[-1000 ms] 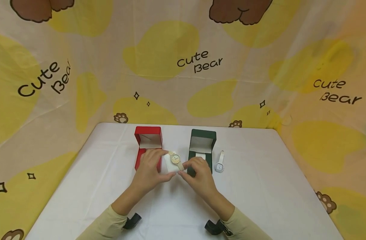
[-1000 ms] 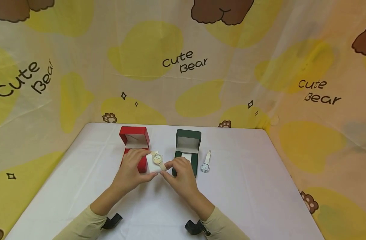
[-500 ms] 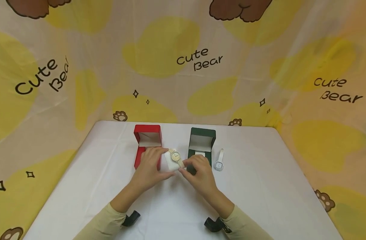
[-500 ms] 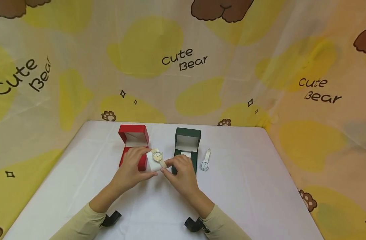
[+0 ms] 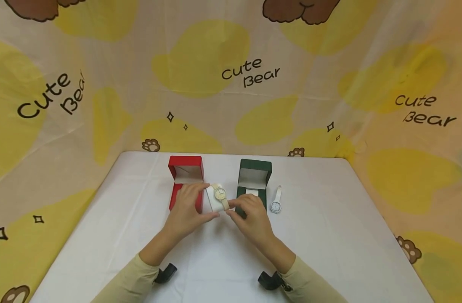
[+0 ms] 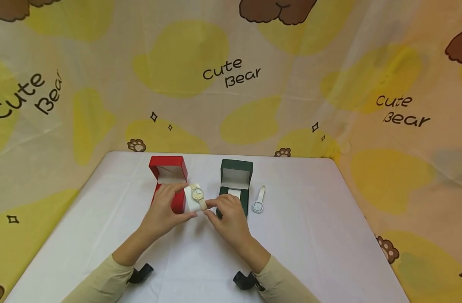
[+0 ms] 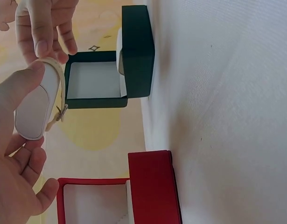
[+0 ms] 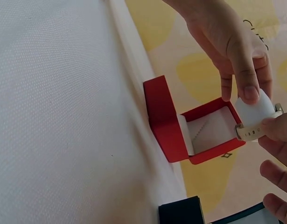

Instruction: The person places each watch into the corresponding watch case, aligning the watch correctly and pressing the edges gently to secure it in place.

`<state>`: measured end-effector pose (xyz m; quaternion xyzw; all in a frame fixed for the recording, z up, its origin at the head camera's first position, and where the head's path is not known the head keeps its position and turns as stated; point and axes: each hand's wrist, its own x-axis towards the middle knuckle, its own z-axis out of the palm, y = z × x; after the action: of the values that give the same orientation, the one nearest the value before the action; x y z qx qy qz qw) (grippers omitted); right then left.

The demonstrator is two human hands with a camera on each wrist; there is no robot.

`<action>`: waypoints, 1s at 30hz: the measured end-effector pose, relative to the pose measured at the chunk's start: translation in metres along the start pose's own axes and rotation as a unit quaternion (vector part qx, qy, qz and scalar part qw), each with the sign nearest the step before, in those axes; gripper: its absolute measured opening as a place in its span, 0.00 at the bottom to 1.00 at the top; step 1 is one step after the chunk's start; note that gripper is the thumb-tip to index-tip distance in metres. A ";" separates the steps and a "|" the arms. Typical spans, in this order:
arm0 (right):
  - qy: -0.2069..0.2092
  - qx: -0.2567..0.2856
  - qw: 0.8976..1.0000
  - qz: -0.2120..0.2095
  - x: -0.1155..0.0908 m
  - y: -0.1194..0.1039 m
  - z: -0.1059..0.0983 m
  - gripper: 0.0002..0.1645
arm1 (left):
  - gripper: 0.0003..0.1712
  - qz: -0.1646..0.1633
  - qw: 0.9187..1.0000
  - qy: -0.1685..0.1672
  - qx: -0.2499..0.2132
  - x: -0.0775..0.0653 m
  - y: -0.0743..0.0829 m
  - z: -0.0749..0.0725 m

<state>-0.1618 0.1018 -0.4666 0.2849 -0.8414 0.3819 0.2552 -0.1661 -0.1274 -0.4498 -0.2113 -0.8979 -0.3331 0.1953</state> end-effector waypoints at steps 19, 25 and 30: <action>-0.069 0.055 0.995 -0.042 0.005 0.021 -0.010 0.21 | 0.48 0.030 0.999 -0.022 -0.025 0.001 -0.001 -0.001; -0.140 0.067 0.988 0.000 0.006 0.027 -0.016 0.42 | 0.46 0.050 0.997 -0.047 -0.038 0.000 -0.001 -0.002; -0.183 0.089 0.979 -0.002 0.009 0.031 -0.020 0.51 | 0.47 0.060 0.995 -0.070 -0.042 0.000 0.000 -0.002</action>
<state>-0.1848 0.1314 -0.4647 0.3734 -0.8358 0.3963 0.0708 -0.1655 -0.1293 -0.4484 -0.2952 -0.8802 -0.3431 0.1426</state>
